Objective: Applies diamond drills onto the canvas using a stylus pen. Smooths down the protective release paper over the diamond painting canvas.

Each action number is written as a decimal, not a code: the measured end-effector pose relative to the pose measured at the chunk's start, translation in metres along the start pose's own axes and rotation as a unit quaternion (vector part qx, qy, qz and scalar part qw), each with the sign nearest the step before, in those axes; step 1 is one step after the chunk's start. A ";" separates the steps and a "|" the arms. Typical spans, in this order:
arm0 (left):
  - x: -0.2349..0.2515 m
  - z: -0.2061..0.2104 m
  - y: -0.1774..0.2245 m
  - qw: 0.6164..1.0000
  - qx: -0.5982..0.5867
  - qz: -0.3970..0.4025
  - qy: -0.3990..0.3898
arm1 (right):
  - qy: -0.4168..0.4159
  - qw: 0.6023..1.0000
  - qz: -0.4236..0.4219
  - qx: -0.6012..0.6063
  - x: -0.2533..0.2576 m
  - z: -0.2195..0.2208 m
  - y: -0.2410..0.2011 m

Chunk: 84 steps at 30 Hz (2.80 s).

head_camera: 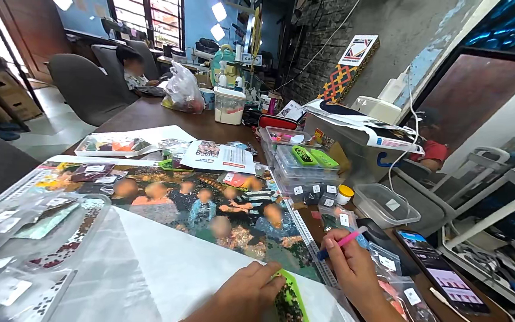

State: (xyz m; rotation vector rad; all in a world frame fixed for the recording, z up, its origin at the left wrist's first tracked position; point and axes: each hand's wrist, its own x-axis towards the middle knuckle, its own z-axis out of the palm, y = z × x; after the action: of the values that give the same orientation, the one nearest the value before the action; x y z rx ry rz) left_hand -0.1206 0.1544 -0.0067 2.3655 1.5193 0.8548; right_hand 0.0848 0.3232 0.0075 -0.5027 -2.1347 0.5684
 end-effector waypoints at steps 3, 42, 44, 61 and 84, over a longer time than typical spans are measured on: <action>0.000 -0.002 0.001 1.000 -0.006 -0.002 -0.008 | -0.044 0.997 -0.029 0.064 -0.002 0.004 -0.014; 0.001 -0.001 0.001 1.000 -0.008 -0.005 -0.010 | -0.120 0.986 -0.068 0.089 -0.007 0.018 -0.020; 0.001 -0.002 0.001 1.000 -0.013 -0.008 -0.011 | -0.125 0.986 -0.068 0.087 -0.007 0.018 -0.020; 0.001 -0.007 0.003 0.997 -0.070 -0.024 -0.028 | -0.076 0.977 0.075 0.185 -0.005 0.014 -0.028; 0.002 -0.010 0.007 0.987 -0.036 0.033 0.155 | 0.003 0.941 0.255 0.221 0.006 0.006 -0.026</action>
State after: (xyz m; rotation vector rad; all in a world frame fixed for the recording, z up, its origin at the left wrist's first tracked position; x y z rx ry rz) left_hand -0.1198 0.1516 0.0052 2.3242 1.4905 1.3243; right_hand 0.0728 0.3041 0.0232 -0.7983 -1.7816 1.2988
